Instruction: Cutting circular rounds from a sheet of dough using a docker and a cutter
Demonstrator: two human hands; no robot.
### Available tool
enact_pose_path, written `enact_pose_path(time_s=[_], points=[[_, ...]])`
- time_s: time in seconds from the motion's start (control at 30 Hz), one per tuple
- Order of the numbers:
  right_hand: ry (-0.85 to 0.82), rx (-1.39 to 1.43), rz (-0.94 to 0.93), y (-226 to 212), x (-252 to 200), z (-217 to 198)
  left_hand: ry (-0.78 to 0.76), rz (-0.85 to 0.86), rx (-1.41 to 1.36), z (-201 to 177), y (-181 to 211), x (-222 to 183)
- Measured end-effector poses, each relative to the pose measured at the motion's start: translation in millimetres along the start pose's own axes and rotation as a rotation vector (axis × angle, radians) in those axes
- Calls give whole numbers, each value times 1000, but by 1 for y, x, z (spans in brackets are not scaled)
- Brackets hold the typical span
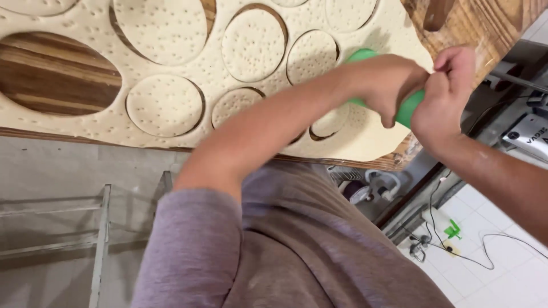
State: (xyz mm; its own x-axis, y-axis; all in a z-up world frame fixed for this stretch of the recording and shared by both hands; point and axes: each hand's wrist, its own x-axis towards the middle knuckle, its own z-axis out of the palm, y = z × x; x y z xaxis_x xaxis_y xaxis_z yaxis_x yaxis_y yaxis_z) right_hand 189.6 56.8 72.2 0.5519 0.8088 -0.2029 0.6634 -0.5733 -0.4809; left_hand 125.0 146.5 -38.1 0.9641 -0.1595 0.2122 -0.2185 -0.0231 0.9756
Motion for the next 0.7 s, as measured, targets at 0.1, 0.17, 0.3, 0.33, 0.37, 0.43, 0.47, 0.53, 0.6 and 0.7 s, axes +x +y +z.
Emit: enact_pose_path(time_s=[0.1, 0.17, 0.3, 0.33, 0.37, 0.43, 0.47, 0.53, 0.6, 0.7], points=[[-181, -405, -708, 41, 20, -11, 582, 12, 124, 70, -5, -4], [-237, -726, -1199, 40, 33, -13, 954, -47, 199, 107, 1, -4], [-486, -489, -1241, 18, 42, -21, 1068, -81, 242, 102, -6, 5], [-435, -524, -1065, 32, 38, -21, 885, -75, 148, 99, -14, 3], [-430, -514, -1066, 27, 29, -17, 880, -82, 154, 72, -8, -2], [-166, -194, -190, 18, 15, -17, 347, -34, -34, 12, 7, -3], [-147, -194, -189, 22, 16, -23, 336, -24, -22, 10, 9, 3], [-115, 47, 128, 30, 27, -29, 343, 54, 24, 1, 8, 12], [-178, 72, -8, 17, 23, -53, 431, 75, 48, 2, 35, 12], [-218, 12, -25, 5, 7, -92, 508, 126, 21, 0, 66, 13]])
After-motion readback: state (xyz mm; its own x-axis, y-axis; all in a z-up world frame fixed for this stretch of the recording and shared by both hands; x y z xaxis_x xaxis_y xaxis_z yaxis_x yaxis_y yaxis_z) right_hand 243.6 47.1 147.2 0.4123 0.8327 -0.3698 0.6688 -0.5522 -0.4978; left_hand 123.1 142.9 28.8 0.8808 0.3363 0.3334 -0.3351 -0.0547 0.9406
